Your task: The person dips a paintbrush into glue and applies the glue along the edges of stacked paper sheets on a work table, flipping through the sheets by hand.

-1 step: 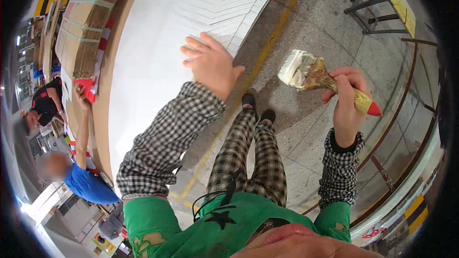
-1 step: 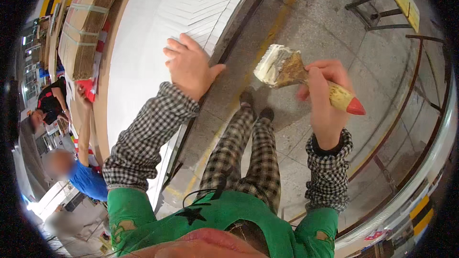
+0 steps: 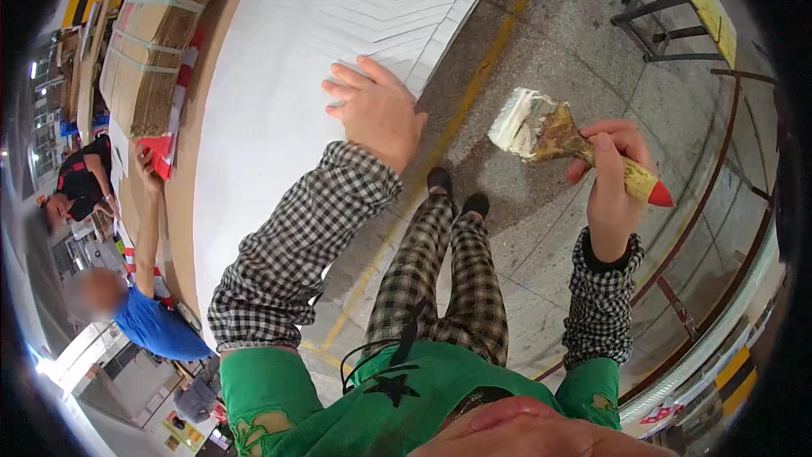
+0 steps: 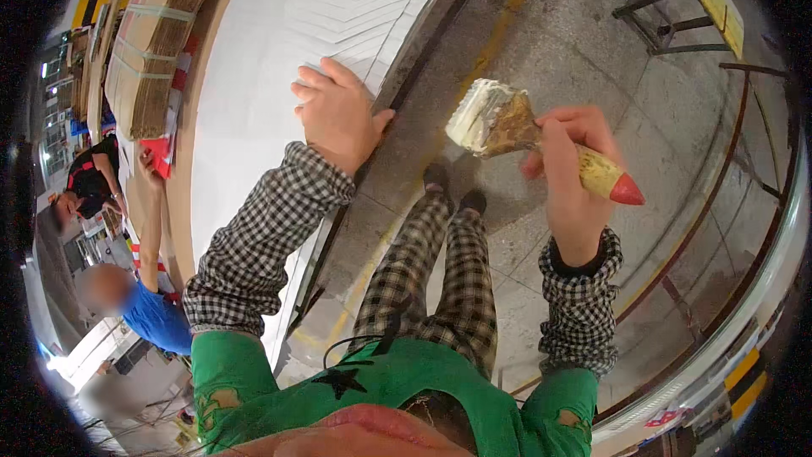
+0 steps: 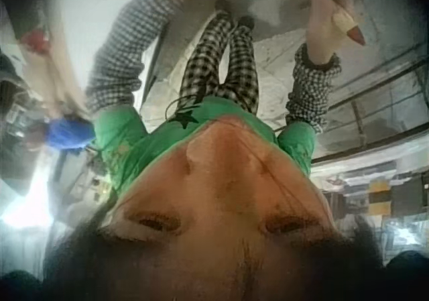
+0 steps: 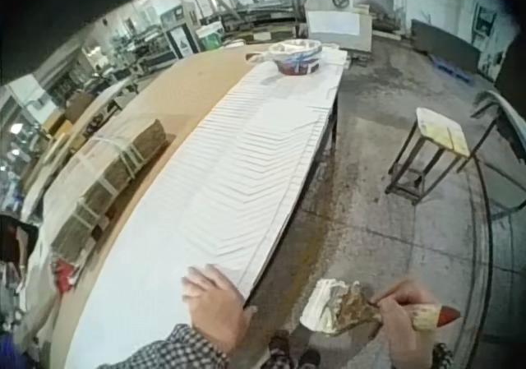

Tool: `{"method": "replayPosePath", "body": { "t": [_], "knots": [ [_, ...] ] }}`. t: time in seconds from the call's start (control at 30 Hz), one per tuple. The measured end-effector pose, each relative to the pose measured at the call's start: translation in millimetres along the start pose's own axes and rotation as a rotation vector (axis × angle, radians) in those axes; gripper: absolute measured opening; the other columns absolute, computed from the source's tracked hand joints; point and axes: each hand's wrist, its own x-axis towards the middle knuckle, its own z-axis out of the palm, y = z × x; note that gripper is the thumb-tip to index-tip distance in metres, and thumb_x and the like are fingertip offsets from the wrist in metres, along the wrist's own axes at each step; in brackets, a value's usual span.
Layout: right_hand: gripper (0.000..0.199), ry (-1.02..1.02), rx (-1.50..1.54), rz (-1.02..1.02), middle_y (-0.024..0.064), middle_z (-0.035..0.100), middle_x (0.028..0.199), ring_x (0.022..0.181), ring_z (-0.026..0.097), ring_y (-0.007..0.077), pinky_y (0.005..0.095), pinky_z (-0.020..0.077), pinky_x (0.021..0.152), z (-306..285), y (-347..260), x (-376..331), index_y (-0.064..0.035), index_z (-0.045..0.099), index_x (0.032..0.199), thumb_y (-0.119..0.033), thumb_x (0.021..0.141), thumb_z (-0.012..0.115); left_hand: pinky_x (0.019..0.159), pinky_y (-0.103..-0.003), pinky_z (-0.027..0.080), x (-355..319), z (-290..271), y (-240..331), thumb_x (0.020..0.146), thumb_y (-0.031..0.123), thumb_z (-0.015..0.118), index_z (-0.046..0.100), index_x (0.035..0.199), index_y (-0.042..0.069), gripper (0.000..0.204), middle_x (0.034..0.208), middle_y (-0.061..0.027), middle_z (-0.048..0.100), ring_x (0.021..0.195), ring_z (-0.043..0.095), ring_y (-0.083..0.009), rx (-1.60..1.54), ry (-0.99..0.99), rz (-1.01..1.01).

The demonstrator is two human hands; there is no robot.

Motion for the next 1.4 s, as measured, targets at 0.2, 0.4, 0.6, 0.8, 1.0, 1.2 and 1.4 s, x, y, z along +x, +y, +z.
{"method": "replayPosePath", "body": {
  "t": [0.2,0.4,0.6,0.8,1.0,1.2,1.4],
  "knots": [
    [0.014,0.029,0.063,0.018,0.0093,0.054,0.09,0.055,0.055,0.0117,0.0238,0.0429,0.05,12.2,2.1,2.3,0.0034,0.052,0.081,-0.008,0.088,0.05,0.072,-0.038,0.05,21.3,-31.1,-36.3,0.073,0.031,0.069,0.04,0.109,-0.018,0.067,0.1,-0.0366,0.051,0.094,0.055,-0.0446,-0.441,-0.29,0.241],
    [0.013,0.043,0.098,-0.039,0.0082,0.055,0.09,0.055,0.055,0.0122,0.0239,0.0432,0.05,35.6,-2.5,16.5,0.0035,0.053,0.083,-0.009,0.087,0.051,0.067,-0.043,0.048,18.5,-8.5,-41.9,0.071,0.014,0.061,0.048,0.093,-0.011,0.035,0.082,-0.0308,0.058,0.078,0.059,-0.0392,-0.31,0.114,0.295],
    [0.011,0.044,0.085,-0.147,0.0065,0.056,0.084,0.056,0.055,0.0119,0.0234,0.0441,0.051,60.3,3.8,48.2,0.0016,0.054,0.085,-0.009,0.087,0.053,0.068,-0.046,0.046,30.0,-32.2,-58.4,0.071,0.013,0.054,0.054,0.075,-0.006,0.019,0.073,-0.0269,0.058,0.072,0.057,-0.0417,-0.616,-0.148,0.405],
    [0.005,-0.075,0.013,-0.131,0.0046,0.056,0.079,0.06,0.054,0.0094,0.0229,0.0445,0.052,55.0,4.8,42.2,-0.0001,0.055,0.082,-0.004,0.085,0.053,0.069,-0.046,0.046,22.1,-39.9,-57.0,0.071,0.013,0.054,0.055,0.073,-0.009,0.021,0.071,-0.0278,0.057,0.073,0.058,-0.0417,-0.619,-0.116,0.432],
    [0.005,-0.068,-0.051,-0.139,0.0047,0.055,0.082,0.06,0.054,0.0088,0.0225,0.0455,0.054,56.5,8.0,42.3,-0.0001,0.054,0.082,-0.004,0.085,0.053,0.067,-0.044,0.048,20.7,-40.2,-55.0,0.071,0.012,0.056,0.056,0.072,-0.009,0.022,0.071,-0.0278,0.058,0.071,0.058,-0.0412,-0.631,-0.133,0.44],
    [0.006,-0.063,-0.174,-0.17,0.0053,0.055,0.083,0.057,0.054,0.0084,0.0218,0.0439,0.05,63.4,5.9,46.5,0.0012,0.054,0.081,-0.004,0.085,0.054,0.066,-0.044,0.048,22.8,-45.1,-51.6,0.071,0.012,0.055,0.056,0.07,-0.01,0.021,0.07,-0.0274,0.058,0.071,0.059,-0.0406,-0.627,-0.136,0.465],
    [0.004,-0.029,-0.043,-0.116,0.0032,0.055,0.074,0.056,0.053,0.0077,0.0201,0.0427,0.05,71.0,-1.0,37.3,-0.0003,0.054,0.081,-0.003,0.084,0.056,0.066,-0.044,0.048,22.1,-40.3,-52.6,0.07,0.012,0.056,0.057,0.069,-0.009,0.022,0.07,-0.0275,0.057,0.07,0.059,-0.0404,-0.6,-0.083,0.485]
  ]
}}
